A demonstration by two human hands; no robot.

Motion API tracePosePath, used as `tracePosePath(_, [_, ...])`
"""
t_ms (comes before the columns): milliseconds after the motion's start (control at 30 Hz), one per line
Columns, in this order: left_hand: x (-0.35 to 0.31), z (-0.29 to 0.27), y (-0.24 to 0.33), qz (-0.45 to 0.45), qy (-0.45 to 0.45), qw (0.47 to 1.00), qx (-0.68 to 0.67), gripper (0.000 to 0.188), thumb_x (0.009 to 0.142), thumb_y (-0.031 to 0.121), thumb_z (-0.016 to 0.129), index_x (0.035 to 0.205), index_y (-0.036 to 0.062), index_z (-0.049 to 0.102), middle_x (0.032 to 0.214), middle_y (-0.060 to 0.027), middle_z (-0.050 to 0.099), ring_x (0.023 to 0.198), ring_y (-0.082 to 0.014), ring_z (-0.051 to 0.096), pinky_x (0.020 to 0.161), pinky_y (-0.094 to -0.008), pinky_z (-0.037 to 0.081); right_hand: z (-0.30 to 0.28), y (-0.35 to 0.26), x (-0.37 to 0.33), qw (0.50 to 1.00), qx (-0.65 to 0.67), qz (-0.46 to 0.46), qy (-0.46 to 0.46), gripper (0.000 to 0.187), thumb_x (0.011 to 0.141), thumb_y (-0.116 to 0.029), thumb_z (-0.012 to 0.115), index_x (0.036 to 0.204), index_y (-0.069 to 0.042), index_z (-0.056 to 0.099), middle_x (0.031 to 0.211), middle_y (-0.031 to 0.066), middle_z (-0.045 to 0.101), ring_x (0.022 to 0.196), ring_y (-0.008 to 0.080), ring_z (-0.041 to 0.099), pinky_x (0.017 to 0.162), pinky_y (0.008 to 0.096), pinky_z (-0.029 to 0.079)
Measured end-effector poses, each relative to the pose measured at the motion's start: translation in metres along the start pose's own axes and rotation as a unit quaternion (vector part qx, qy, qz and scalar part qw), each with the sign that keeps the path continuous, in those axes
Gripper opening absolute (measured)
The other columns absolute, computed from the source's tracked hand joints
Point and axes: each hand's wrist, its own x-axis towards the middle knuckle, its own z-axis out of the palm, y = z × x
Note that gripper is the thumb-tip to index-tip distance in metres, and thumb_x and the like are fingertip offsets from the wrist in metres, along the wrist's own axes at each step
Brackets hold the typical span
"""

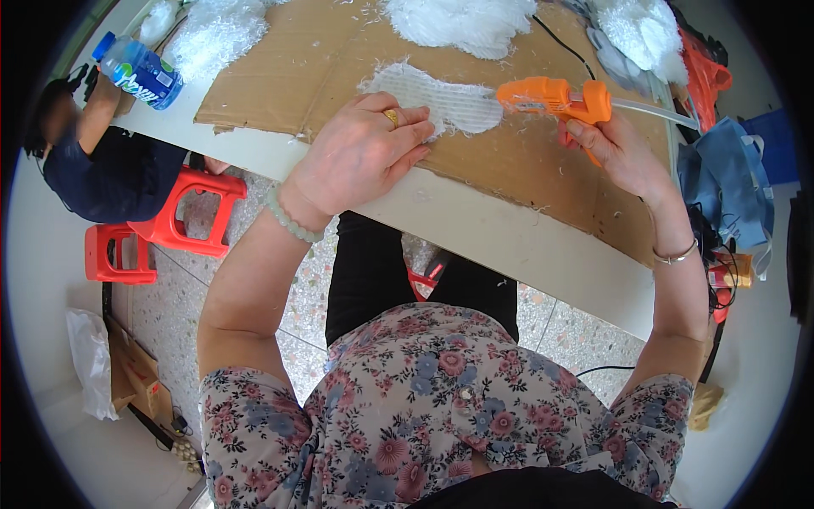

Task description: Applying hot glue to fabric pieces and attaching cotton stuffing to create components.

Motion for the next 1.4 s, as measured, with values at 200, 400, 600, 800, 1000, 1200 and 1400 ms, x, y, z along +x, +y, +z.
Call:
tracePosePath(200, [-0.001,0.000,-0.002,0.004,-0.001,1.000,0.000,0.020,0.072,0.014,0.069,0.090,0.0050,0.067,0.095,-0.0049,0.067,0.083,-0.0230,0.059,0.075,-0.0339,0.049,-0.001,-0.004,0.004,0.998,-0.065,0.010,-0.012,0.028,0.096,-0.027,0.048,0.108,-0.001,0.050,0.083,0.0029,0.054,0.078,0.0126,0.051,0.072,0.0249,0.043])
tracePosePath(400, [-0.001,0.000,-0.002,0.009,0.003,1.000,-0.001,0.019,0.072,0.014,0.069,0.089,0.0049,0.067,0.095,-0.0051,0.067,0.081,-0.0233,0.059,0.074,-0.0334,0.049,0.003,-0.005,0.010,0.995,-0.097,0.020,-0.012,0.030,0.096,-0.028,0.047,0.107,-0.001,0.051,0.082,0.0037,0.054,0.074,0.0129,0.049,0.070,0.0258,0.042])
tracePosePath(600, [-0.001,0.000,-0.001,0.003,0.008,1.000,0.005,0.019,0.071,0.014,0.069,0.088,0.0051,0.068,0.094,-0.0050,0.068,0.079,-0.0229,0.060,0.072,-0.0321,0.050,0.008,-0.016,0.022,0.991,-0.128,0.004,-0.025,0.030,0.095,-0.028,0.049,0.106,-0.001,0.051,0.079,0.0044,0.052,0.070,0.0129,0.047,0.065,0.0267,0.041])
tracePosePath(800, [-0.001,0.000,0.001,0.002,0.012,1.000,0.009,0.018,0.071,0.015,0.068,0.087,0.0057,0.068,0.094,-0.0042,0.068,0.078,-0.0224,0.060,0.071,-0.0321,0.050,0.016,-0.027,0.030,0.986,-0.163,-0.020,0.003,0.028,0.093,-0.026,0.052,0.102,0.000,0.051,0.072,0.0039,0.049,0.066,0.0141,0.045,0.062,0.0280,0.040])
tracePosePath(1000, [-0.002,0.001,0.001,-0.004,0.014,1.000,0.009,0.017,0.071,0.014,0.068,0.085,0.0055,0.068,0.094,-0.0036,0.068,0.077,-0.0223,0.060,0.070,-0.0320,0.050,0.018,-0.030,0.038,0.979,-0.200,-0.028,0.000,0.028,0.093,-0.026,0.052,0.098,0.001,0.052,0.069,0.0045,0.048,0.062,0.0144,0.045,0.060,0.0283,0.040])
tracePosePath(1200, [-0.002,0.001,0.001,-0.005,0.017,1.000,0.005,0.016,0.071,0.014,0.068,0.084,0.0056,0.068,0.093,-0.0031,0.068,0.076,-0.0221,0.059,0.069,-0.0322,0.050,0.014,-0.027,0.036,0.985,-0.146,-0.085,0.018,0.030,0.094,-0.029,0.051,0.101,0.001,0.053,0.071,0.0026,0.050,0.067,0.0127,0.048,0.061,0.0269,0.041])
tracePosePath(1400, [-0.001,0.000,0.001,-0.002,0.019,1.000,0.005,0.016,0.071,0.014,0.069,0.085,0.0059,0.068,0.093,-0.0028,0.068,0.076,-0.0220,0.059,0.069,-0.0322,0.050,0.008,-0.030,0.032,0.992,-0.112,-0.045,-0.023,0.031,0.095,-0.025,0.050,0.112,0.000,0.051,0.083,0.0053,0.056,0.071,0.0125,0.050,0.066,0.0265,0.044])
